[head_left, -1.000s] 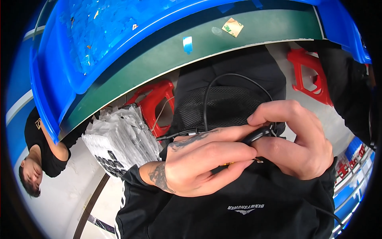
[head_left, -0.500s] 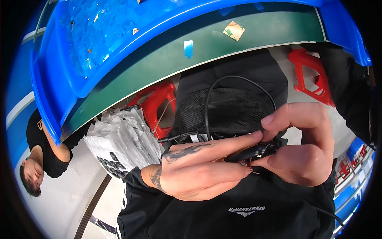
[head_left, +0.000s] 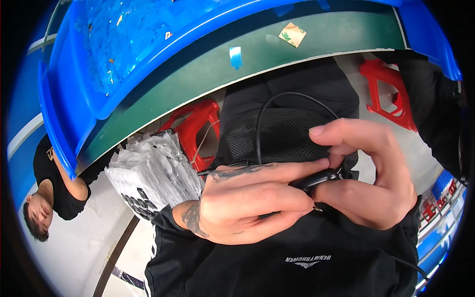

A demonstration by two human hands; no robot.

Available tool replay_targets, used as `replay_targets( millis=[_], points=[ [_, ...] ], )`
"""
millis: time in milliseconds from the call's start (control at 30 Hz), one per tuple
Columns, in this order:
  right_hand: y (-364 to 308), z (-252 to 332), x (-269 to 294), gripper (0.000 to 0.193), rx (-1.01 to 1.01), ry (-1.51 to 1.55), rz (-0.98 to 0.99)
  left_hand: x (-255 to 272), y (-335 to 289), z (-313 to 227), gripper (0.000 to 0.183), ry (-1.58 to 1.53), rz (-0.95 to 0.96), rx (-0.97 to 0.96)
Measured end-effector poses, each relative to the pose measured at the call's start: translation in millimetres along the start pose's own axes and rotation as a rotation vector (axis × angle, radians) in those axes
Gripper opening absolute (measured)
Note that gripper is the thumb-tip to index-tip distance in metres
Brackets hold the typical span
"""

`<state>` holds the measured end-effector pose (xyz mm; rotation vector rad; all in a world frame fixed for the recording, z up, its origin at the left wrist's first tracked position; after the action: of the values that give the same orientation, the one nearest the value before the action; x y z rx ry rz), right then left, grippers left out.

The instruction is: Manually assemble internal components into a small electronic housing.

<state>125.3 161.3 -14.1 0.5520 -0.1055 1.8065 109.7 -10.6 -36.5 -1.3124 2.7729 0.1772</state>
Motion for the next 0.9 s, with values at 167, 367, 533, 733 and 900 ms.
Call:
replay_targets(
  millis=[167,367,533,733,900],
  points=[
    [5,2,0,0.013,0.008,-0.075,0.09,2,1,-2,0.016,0.073,0.058,0.026],
    [3,2,-2,0.014,0.019,-0.119,0.105,-8,0,-4,0.024,0.329,-0.057,-0.146],
    [6,10,0,0.017,-0.015,-0.171,0.222,-11,-11,3,0.031,0.392,-0.1,-0.345],
    [-2,7,0,0.022,0.081,0.089,-0.044,-8,-12,-2,0.032,0.171,-0.151,-0.386],
    [-4,6,4,0.021,0.06,0.111,-0.013,-7,-9,-6,0.03,0.122,-0.156,-0.414]
  ],
)
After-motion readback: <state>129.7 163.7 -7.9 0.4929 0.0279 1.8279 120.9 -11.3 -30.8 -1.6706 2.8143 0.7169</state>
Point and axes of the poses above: each hand's wrist, its own y-axis towards the middle knuckle, its own x-axis out of the back of the hand, z = x × y, the point moved 4 cm from there along y, towards the middle knuckle, and after that the axes turned 1 degree about -z, right-handed, at the moved point
